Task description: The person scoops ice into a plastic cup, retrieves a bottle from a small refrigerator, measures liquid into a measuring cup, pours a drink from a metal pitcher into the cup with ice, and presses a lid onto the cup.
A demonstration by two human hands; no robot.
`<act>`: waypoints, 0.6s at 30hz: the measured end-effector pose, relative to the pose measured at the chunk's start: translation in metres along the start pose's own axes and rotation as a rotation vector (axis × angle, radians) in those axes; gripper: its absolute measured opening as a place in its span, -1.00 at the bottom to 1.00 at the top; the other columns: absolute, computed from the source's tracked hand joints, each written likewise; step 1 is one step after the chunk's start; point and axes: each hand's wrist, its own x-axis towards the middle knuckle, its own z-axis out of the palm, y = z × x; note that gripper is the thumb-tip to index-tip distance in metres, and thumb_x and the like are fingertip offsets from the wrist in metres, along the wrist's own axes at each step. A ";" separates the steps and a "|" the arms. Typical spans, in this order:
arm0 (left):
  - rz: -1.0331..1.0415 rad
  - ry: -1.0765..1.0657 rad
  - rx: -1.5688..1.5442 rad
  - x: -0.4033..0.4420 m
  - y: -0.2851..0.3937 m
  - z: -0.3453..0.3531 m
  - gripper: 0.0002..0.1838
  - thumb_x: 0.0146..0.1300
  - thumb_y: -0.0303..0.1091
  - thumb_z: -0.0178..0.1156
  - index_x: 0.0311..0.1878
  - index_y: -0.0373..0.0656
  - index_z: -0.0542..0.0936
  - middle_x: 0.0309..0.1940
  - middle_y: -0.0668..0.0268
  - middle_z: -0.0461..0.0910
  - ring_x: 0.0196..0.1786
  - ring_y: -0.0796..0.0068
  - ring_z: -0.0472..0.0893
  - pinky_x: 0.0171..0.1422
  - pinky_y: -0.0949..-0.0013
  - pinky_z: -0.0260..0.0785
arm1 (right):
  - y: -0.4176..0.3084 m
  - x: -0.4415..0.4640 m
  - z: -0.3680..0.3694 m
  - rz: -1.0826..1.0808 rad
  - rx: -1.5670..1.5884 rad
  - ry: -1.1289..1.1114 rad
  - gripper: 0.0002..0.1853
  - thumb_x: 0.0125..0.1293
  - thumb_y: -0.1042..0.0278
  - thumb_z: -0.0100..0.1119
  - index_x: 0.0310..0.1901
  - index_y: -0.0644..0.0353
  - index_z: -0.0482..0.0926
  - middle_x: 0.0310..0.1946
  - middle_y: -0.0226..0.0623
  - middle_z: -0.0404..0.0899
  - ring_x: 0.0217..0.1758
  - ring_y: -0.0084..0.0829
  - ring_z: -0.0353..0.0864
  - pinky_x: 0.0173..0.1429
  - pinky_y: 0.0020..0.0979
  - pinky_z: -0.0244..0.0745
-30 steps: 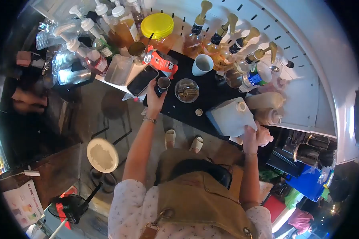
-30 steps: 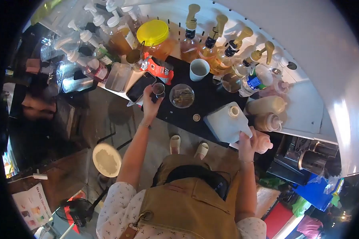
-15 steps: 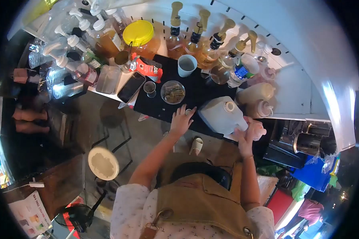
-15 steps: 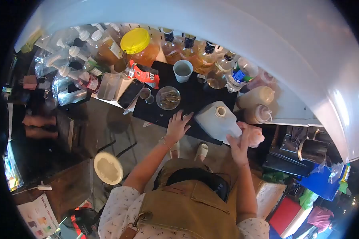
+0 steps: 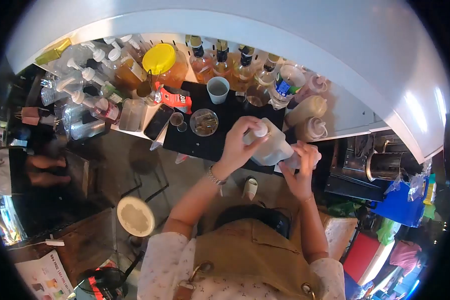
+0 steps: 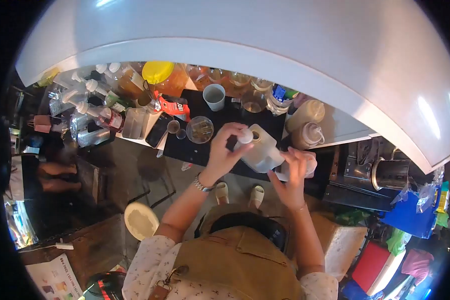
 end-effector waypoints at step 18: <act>0.003 0.000 0.278 -0.054 0.015 0.023 -0.52 -0.11 -0.40 0.28 -0.07 -0.15 0.35 -0.06 0.14 0.37 0.05 0.11 0.35 0.10 0.18 0.21 | -0.010 0.124 0.017 -0.419 -0.103 -0.687 -0.84 -0.14 0.59 0.13 -0.43 0.25 0.49 -0.35 -0.20 0.47 -0.18 -0.14 0.50 -0.07 -0.25 0.43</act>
